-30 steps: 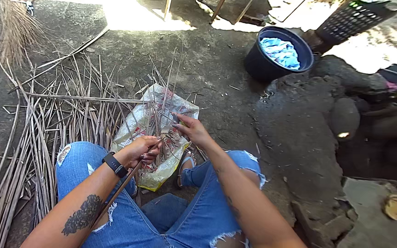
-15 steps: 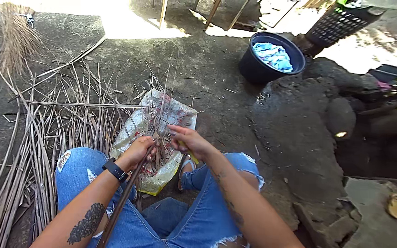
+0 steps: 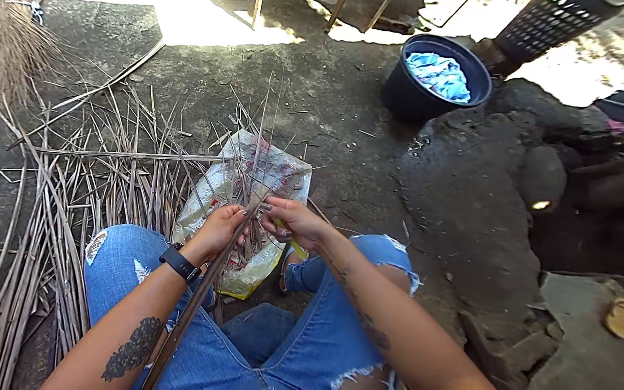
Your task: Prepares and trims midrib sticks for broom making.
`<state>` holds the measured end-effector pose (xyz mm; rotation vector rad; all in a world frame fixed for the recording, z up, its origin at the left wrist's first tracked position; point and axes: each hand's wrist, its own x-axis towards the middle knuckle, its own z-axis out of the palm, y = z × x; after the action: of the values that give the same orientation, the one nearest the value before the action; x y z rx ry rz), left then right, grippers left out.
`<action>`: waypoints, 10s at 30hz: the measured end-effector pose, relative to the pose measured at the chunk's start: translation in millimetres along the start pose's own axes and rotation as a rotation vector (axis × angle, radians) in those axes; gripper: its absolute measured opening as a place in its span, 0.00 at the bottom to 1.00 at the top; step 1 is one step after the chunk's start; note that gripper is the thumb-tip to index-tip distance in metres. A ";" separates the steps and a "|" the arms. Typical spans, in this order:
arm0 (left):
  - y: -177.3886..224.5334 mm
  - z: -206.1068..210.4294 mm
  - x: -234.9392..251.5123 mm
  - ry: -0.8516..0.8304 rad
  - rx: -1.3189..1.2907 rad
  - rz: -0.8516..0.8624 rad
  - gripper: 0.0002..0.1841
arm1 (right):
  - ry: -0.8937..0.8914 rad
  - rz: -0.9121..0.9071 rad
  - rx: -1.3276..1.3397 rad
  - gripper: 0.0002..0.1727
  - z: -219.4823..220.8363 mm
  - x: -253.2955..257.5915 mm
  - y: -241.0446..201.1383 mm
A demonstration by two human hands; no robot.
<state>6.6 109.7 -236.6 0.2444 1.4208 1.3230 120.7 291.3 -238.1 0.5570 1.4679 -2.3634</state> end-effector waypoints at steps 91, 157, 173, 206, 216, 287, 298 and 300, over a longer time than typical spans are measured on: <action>-3.5 11.8 -4.0 0.048 0.635 -0.042 0.22 | 0.233 -0.178 -0.760 0.28 -36.7 10.9 0.7; 8.5 -3.6 -6.7 -0.195 -0.208 -0.094 0.22 | -0.077 -0.031 -0.135 0.20 -1.5 5.4 8.2; 2.1 5.9 -5.7 -0.008 0.087 -0.064 0.21 | 0.171 -0.309 -0.878 0.15 -9.7 12.6 20.7; 0.6 10.2 -6.7 0.067 0.525 -0.027 0.20 | 0.193 -0.231 -0.869 0.27 -27.0 17.4 4.0; 3.7 10.9 -7.1 0.073 0.562 -0.024 0.20 | 0.132 -0.216 -0.784 0.28 -30.0 17.6 3.1; 1.5 -1.7 -14.0 -0.369 -0.264 -0.131 0.24 | 0.328 -0.383 -0.413 0.26 -41.0 8.6 -12.1; 2.7 1.0 -20.6 -0.398 -0.226 -0.122 0.25 | 0.434 -0.399 -0.252 0.25 -46.2 -7.7 -23.5; 3.8 0.2 -20.2 -0.389 -0.229 -0.122 0.25 | 0.368 -0.384 -0.287 0.26 -45.0 -6.0 -19.7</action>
<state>12.0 96.0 -222.2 0.2422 0.9360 1.2454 124.5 340.6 -237.9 0.7144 2.2100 -2.3365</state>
